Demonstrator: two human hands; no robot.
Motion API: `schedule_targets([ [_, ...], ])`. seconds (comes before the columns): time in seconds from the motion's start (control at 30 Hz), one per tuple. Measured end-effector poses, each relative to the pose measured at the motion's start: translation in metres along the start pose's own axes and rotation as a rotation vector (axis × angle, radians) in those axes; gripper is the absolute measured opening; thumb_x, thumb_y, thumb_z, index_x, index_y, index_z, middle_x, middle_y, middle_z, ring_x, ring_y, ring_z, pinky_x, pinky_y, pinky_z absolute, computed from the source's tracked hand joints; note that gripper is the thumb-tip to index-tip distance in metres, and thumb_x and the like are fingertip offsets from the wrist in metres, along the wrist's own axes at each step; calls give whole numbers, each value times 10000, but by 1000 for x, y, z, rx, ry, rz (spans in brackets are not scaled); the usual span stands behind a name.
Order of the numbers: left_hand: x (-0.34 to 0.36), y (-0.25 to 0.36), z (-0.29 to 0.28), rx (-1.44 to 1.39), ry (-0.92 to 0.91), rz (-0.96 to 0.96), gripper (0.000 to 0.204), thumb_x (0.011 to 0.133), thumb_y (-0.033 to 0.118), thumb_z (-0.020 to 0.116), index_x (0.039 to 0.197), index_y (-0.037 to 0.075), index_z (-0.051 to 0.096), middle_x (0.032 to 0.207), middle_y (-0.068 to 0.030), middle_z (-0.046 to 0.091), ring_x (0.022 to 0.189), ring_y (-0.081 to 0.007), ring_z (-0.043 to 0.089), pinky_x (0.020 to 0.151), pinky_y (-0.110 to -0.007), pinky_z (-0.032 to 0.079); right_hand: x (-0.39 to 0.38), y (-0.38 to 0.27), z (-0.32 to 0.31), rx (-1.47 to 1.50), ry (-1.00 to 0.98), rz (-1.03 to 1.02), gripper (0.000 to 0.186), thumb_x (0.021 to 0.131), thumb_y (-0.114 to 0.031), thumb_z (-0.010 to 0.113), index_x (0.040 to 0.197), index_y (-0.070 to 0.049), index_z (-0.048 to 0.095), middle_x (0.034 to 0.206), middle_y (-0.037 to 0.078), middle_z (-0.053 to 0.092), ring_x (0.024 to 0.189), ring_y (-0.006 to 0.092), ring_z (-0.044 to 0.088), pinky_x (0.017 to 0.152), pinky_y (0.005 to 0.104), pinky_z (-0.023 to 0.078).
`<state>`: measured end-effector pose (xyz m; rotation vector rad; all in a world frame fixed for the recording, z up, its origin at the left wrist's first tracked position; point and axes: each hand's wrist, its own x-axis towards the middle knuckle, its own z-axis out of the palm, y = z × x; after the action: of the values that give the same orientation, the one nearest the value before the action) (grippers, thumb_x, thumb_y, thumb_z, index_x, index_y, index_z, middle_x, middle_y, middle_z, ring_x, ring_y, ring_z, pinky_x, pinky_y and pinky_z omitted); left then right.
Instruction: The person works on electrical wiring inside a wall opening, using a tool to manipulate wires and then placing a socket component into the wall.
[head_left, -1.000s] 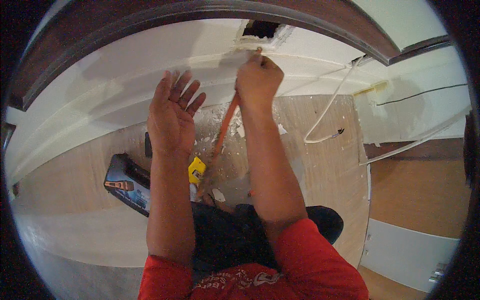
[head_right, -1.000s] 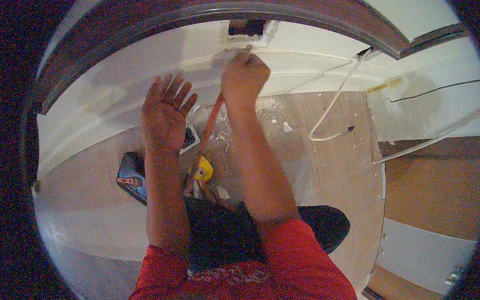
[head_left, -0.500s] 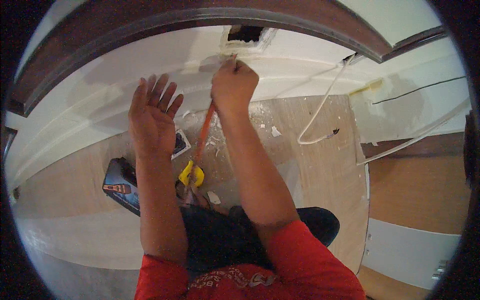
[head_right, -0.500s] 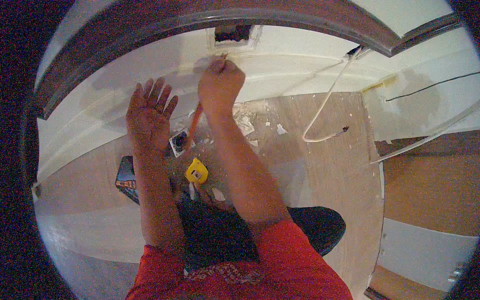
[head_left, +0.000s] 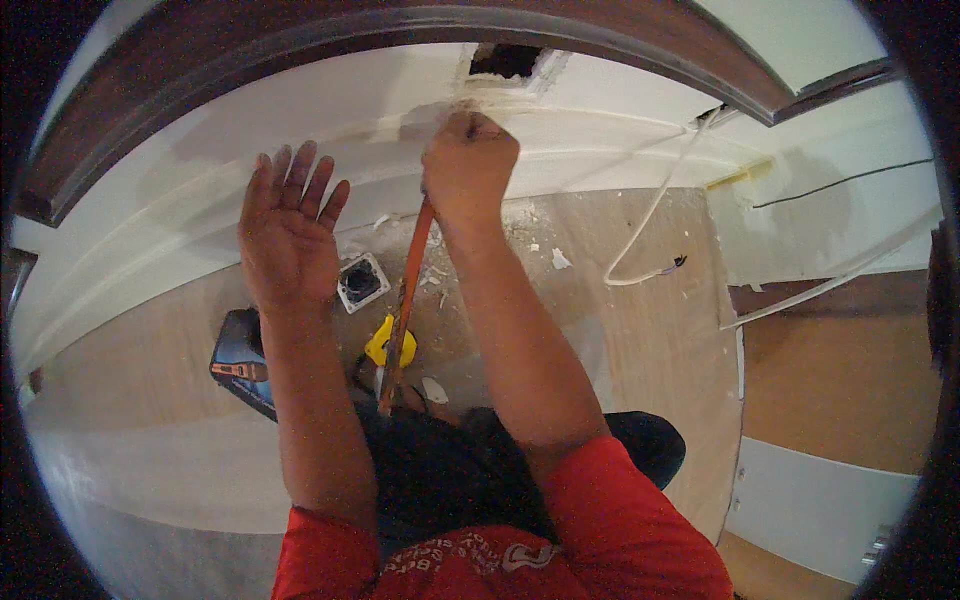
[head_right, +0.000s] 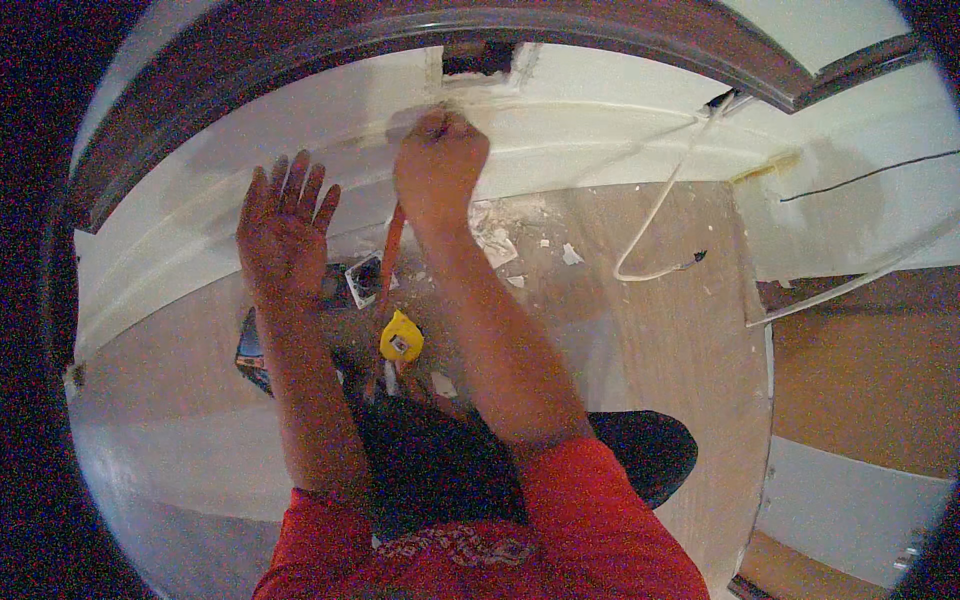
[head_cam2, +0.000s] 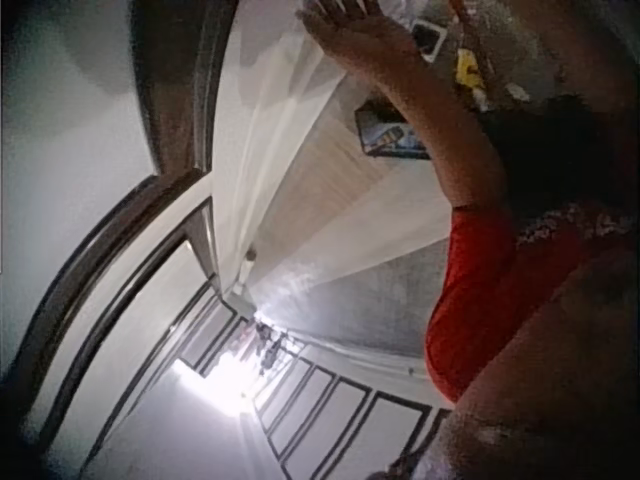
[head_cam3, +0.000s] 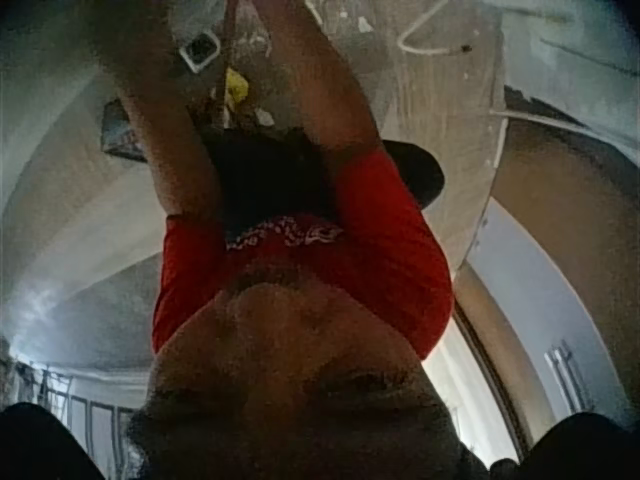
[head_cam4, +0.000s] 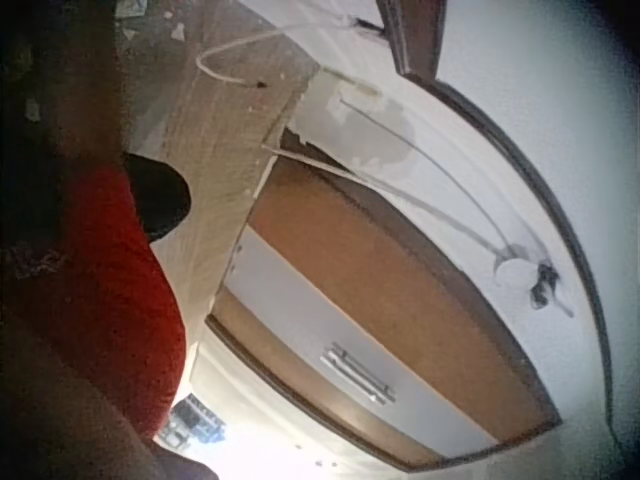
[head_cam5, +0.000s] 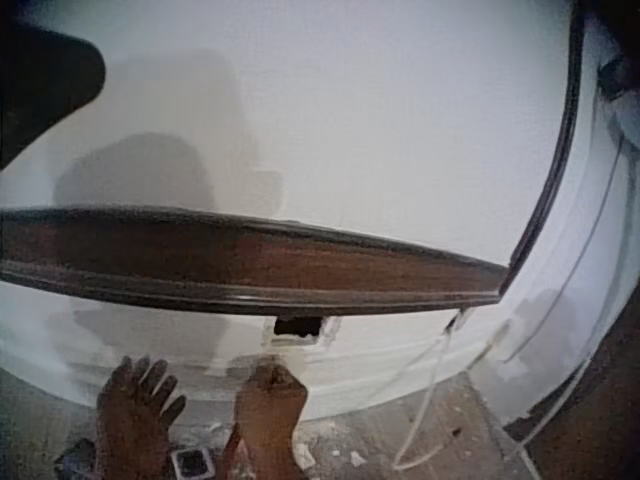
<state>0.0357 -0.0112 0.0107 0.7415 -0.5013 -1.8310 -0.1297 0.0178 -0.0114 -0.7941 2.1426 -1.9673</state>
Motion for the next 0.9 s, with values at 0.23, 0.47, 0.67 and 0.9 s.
schedule_targets([
  [0.23, 3, 3, -5, -12, 27, -11, 502, 985, 365, 541, 1342, 22, 460, 1310, -151, 560, 1224, -310, 532, 1021, -489, 421, 1, -5, -10, 24, 35, 88, 352, 970, -158, 502, 673, 14, 579, 554, 64, 552, 463, 133, 514, 451, 309, 394],
  [0.47, 2, 0, 0, 15, 43, 11, 490, 969, 378, 571, 1300, 24, 495, 1255, -141, 590, 1158, -278, 564, 955, -452, 460, -2, 0, -1, -139, 36, -44, 361, 974, -151, 495, 672, 26, 583, 557, 57, 552, 457, 110, 488, 434, 297, 378],
  [0.67, 3, 0, -4, -1, 39, 18, 484, 974, 374, 563, 1308, 30, 494, 1251, -138, 594, 1148, -280, 576, 950, -453, 464, -6, -9, -1, -37, -22, 56, 296, 905, -82, 511, 667, 75, 593, 594, 231, 596, 551, 369, 595, 556, 472, 429],
  [0.9, 3, 1, -4, 11, 41, 20, 498, 973, 372, 566, 1324, 28, 488, 1268, -145, 587, 1161, -284, 573, 957, -457, 463, 2, -1, -13, -34, -6, 52, 352, 957, -157, 520, 649, 9, 562, 546, 37, 521, 454, 121, 492, 421, 316, 378],
])
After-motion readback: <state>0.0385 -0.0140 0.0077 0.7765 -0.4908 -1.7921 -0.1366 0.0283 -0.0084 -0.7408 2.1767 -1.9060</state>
